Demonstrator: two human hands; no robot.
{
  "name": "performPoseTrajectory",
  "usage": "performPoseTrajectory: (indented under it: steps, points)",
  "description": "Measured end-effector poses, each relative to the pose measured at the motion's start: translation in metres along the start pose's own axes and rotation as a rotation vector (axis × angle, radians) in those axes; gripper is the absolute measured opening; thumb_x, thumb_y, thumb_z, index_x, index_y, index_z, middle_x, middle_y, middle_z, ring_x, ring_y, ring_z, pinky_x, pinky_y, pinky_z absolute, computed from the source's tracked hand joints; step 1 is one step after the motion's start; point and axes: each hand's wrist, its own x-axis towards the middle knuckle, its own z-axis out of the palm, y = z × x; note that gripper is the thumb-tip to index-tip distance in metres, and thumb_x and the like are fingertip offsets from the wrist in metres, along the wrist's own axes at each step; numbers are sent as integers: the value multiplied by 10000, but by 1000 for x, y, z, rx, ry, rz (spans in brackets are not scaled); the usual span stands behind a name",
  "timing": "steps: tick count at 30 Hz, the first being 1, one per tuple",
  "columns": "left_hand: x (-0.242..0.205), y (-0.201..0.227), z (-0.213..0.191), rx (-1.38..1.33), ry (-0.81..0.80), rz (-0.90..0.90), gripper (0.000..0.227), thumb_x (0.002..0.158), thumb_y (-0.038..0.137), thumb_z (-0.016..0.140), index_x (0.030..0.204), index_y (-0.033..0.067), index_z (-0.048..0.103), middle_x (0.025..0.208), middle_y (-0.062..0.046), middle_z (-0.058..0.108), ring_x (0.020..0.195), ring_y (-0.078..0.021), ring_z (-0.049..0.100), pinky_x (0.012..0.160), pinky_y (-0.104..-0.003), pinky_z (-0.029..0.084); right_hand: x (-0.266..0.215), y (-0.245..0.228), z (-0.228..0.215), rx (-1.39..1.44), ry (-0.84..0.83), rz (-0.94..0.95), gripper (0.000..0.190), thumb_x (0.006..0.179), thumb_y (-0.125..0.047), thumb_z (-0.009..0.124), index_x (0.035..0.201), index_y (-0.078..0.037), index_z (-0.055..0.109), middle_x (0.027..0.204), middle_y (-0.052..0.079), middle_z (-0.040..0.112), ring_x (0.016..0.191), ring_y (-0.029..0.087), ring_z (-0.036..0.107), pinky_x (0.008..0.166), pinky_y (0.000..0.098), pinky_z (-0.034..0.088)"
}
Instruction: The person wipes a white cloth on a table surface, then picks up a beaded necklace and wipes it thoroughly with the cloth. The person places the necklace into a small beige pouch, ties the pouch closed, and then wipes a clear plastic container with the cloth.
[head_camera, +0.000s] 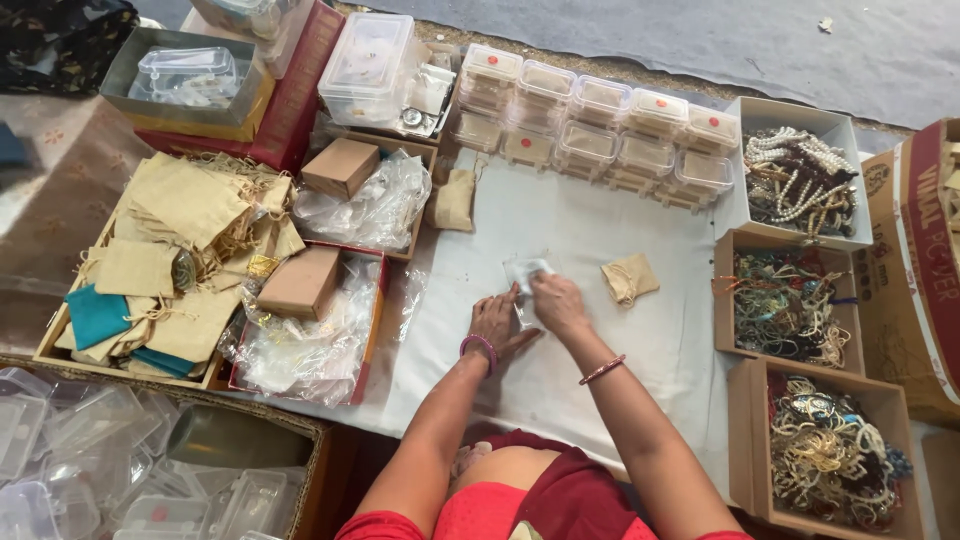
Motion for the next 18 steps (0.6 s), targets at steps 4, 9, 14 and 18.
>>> performPoseTrajectory:
  steps: [4, 9, 14, 18]
  points:
    - [-2, -15, 28, 35, 64, 7, 1086, 793, 555, 766, 1608, 69, 235, 1424, -116, 514, 1366, -261, 451, 1191, -446, 249, 1, -20, -26, 35, 16, -149, 324, 884, -84, 575, 1148, -153, 748, 1263, 36, 686, 1036, 277, 710, 878, 426, 578]
    - [-6, -3, 13, 73, 161, 54, 943, 796, 622, 753, 1546, 146, 436, 1429, -96, 497, 1355, -279, 460, 1178, -447, 280, 18, -8, -32, -200, -128, 88, 276, 897, -116, 579, 1117, -72, 739, 1258, 120, 660, 995, 283, 706, 792, 440, 572]
    - [-9, 14, -15, 47, 117, 35, 922, 775, 697, 739, 1457, 124, 499, 1407, -129, 478, 1331, -311, 447, 1152, -465, 273, 26, -20, -2, -312, -90, 50, 295, 885, -124, 572, 1114, -13, 720, 1426, 169, 597, 941, 267, 714, 755, 412, 572]
    - [-5, 7, 1, 52, 75, -22, 779, 841, 713, 678, 1385, 166, 577, 1428, -118, 486, 1357, -296, 463, 1197, -453, 288, 24, -12, -6, -245, -38, -51, 399, 893, -116, 556, 1270, -56, 672, 1335, 125, 646, 985, 264, 702, 755, 445, 551]
